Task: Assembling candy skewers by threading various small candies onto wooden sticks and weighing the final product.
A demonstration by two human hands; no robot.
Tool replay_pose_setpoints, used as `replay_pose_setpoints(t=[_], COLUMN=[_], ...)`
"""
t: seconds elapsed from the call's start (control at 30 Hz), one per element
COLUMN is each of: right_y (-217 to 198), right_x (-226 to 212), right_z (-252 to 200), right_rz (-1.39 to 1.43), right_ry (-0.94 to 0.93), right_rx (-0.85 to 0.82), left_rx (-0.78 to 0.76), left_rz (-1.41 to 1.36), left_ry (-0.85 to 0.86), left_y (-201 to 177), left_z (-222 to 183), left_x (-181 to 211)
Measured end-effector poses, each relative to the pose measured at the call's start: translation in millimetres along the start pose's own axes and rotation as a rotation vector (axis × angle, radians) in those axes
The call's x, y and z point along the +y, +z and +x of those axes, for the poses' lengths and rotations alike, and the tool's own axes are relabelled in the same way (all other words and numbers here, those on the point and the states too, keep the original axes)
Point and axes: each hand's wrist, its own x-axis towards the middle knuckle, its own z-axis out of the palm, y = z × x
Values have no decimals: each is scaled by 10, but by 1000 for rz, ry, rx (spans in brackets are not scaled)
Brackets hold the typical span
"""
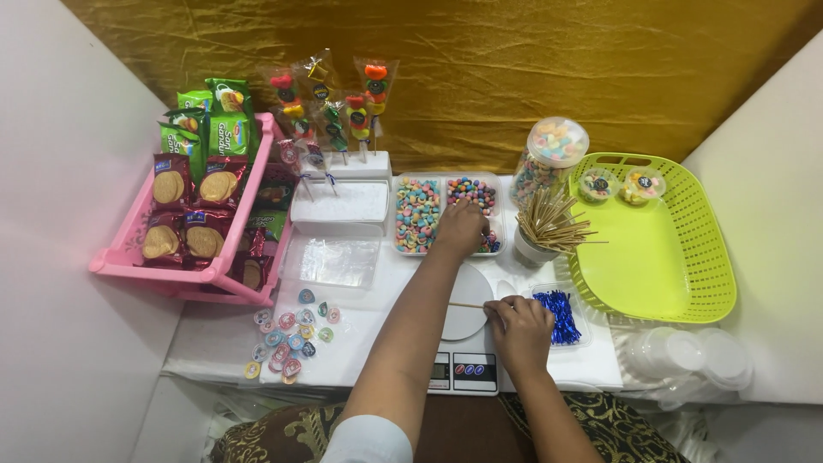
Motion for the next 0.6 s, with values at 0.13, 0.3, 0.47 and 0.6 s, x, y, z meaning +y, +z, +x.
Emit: replay_pose_setpoints(t=[0.13,0.3,0.47,0.6], right_y=[43,84,110,-50], right_x=[19,38,55,-44], right_z=[-9,-30,-41,-66], right_rz=[-20,-13,-65,-61], right_ry=[-9,-24,-38,-23], right_rx=[11,57,77,68], left_rx=[-56,145,163,69], left_rz=[-155,-579,-633,-539], left_ry=[-47,-5,-72,-140], left_y=[-634,-1068,-1276,-1296], left_z=[-183,-652,-1320,-1770], left_x=[116,36,-5,15])
